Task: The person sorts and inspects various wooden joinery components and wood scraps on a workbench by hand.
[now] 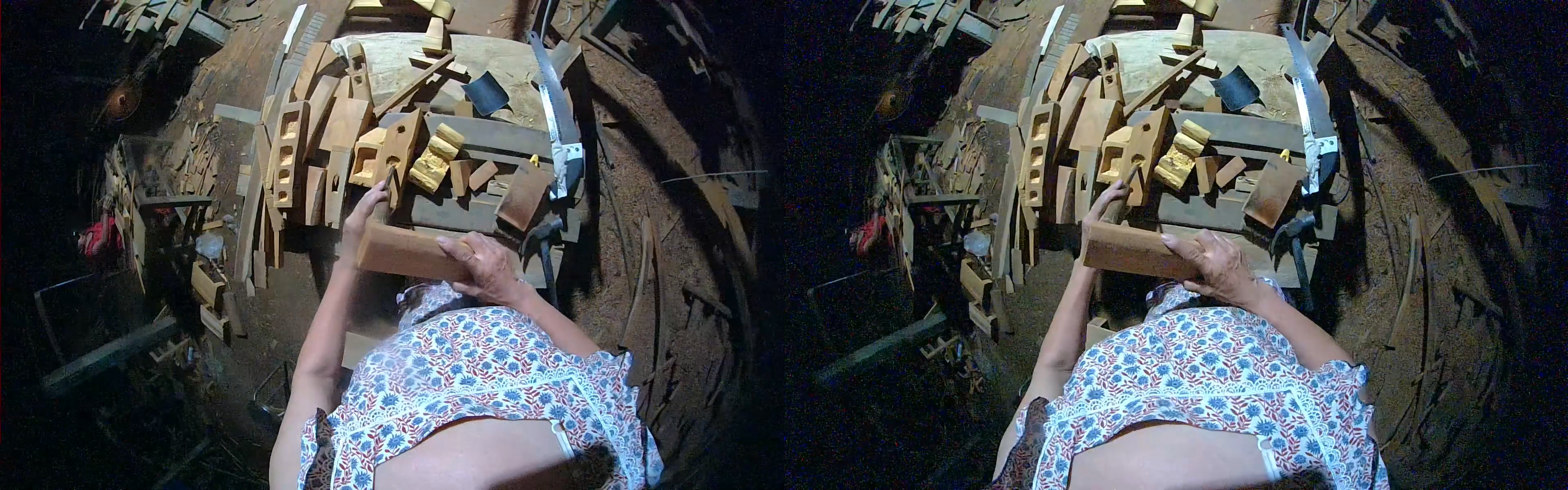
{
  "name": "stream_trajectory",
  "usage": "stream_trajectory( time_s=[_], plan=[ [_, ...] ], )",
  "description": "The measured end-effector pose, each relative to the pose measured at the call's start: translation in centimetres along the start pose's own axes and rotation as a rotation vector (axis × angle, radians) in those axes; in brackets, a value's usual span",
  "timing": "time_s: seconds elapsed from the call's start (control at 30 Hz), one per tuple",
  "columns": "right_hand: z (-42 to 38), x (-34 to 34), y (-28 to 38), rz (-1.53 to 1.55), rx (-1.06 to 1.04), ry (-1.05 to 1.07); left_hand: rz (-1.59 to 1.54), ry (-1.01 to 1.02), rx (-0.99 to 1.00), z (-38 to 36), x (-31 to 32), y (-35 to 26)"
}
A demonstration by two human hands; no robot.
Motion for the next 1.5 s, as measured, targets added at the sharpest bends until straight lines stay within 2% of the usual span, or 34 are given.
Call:
stream_trajectory(
  time_s=[0.1,0.13,0.2,0.23,0.27,0.33,0.4,0.47,0.53,0.6,0.63,0.7,0.73,0.8,0.83,0.87,0.9,0.93,1.0,1.03,1.07,1.1,1.2,1.27,1.33,1.37,1.4,1.47,1.5],
  plan=[
    [0.1,-0.1,0.0,0.006,0.000,-0.006,0.022,0.066,-0.001,1.2,0.0,-1.0],
    [0.2,-0.1,0.0,0.019,0.001,-0.008,0.023,0.068,0.001,1.9,-0.1,0.7],
    [0.8,-0.1,0.0,0.038,-0.016,-0.030,-0.267,0.171,-0.157,3.0,0.9,6.0],
    [1.2,-0.2,0.1,0.056,-0.034,-0.050,-0.379,0.145,-0.419,3.4,0.4,5.3],
    [1.7,-0.2,0.4,0.056,-0.034,-0.051,-0.378,0.145,-0.419,4.2,-0.1,3.3],
    [3.2,-1.1,1.4,0.069,-0.080,-0.151,-0.165,0.260,-0.188,5.8,0.0,-0.7],
    [4.3,-1.2,1.8,0.049,-0.103,-0.209,-0.126,0.257,-0.160,6.0,0.2,-0.3],
    [5.0,-1.2,1.4,0.032,-0.122,-0.266,-0.218,0.190,-0.191,5.8,-0.3,-1.6],
    [5.5,0.7,-1.4,-0.083,0.044,-0.196,-0.201,0.173,-0.366,5.8,0.6,2.8],
    [6.0,0.7,-1.3,-0.116,0.001,-0.222,-0.291,0.152,-0.505,4.9,0.8,5.3],
    [6.2,-0.1,0.0,-0.052,-0.038,-0.262,-0.289,0.156,-0.508,4.6,0.7,4.8],
    [6.3,-1.5,2.8,-0.006,-0.140,-0.342,-0.366,0.163,-0.354,4.5,0.2,1.9],
    [6.4,-1.2,2.5,-0.007,-0.138,-0.341,-0.145,0.213,-0.210,4.8,0.1,-0.5],
    [6.7,0.3,1.2,-0.083,-0.145,-0.318,-0.078,0.162,-0.140,4.8,-0.1,0.7],
    [6.8,1.5,-0.1,-0.202,-0.115,-0.266,-0.078,0.159,-0.138,4.6,0.2,4.1],
    [7.1,1.0,0.4,-0.202,-0.119,-0.271,-0.341,0.174,-0.421,3.8,1.1,10.8],
    [7.4,0.2,1.1,-0.149,-0.108,-0.259,-0.608,0.184,-0.704,2.7,2.2,14.9],
    [7.2,0.0,1.6,-0.089,-0.086,-0.242,-0.606,0.184,-0.714,2.2,2.0,12.5],
    [7.2,0.1,2.2,-0.056,-0.122,-0.276,-0.189,0.179,-0.199,4.1,0.3,-0.1],
    [7.1,0.0,2.3,-0.065,-0.156,-0.324,0.003,0.184,-0.070,4.3,0.1,-2.4],
    [7.1,-0.2,2.5,-0.072,-0.192,-0.374,0.003,0.184,-0.072,4.0,0.3,-1.5],
    [7.8,0.8,1.0,-0.112,-0.040,-0.226,-0.011,0.163,-0.070,3.5,0.5,0.1],
    [7.8,0.7,1.9,-0.098,-0.033,-0.154,-0.071,0.158,-0.111,3.6,0.1,0.7],
    [7.8,0.3,2.9,-0.089,-0.093,-0.204,-0.182,0.192,-0.212,3.1,0.6,0.9],
    [7.4,-1.0,4.1,-0.043,-0.199,-0.372,-0.198,0.172,-0.201,2.6,1.0,1.0],
    [7.2,1.6,1.9,-0.225,-0.189,-0.291,-0.158,0.164,-0.196,2.6,1.1,1.0],
    [7.0,1.3,1.9,-0.226,-0.194,-0.293,-0.118,0.153,-0.187,2.6,1.0,0.9],
    [7.1,1.9,1.3,-0.195,-0.095,-0.137,-0.192,0.161,-0.222,2.5,0.9,0.9],
    [7.0,1.3,2.1,-0.133,-0.115,-0.195,-0.146,0.173,-0.197,2.3,0.9,0.7]
  ],
)
Point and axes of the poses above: each hand's wrist, its own z-axis towards the middle knuckle, its own x-axis out of the palm, y = z × x, the point moved 9 cm from there along z, towards the middle knuckle, and after that the axes turned 5 degrees about -y, right-handed, at the moved point
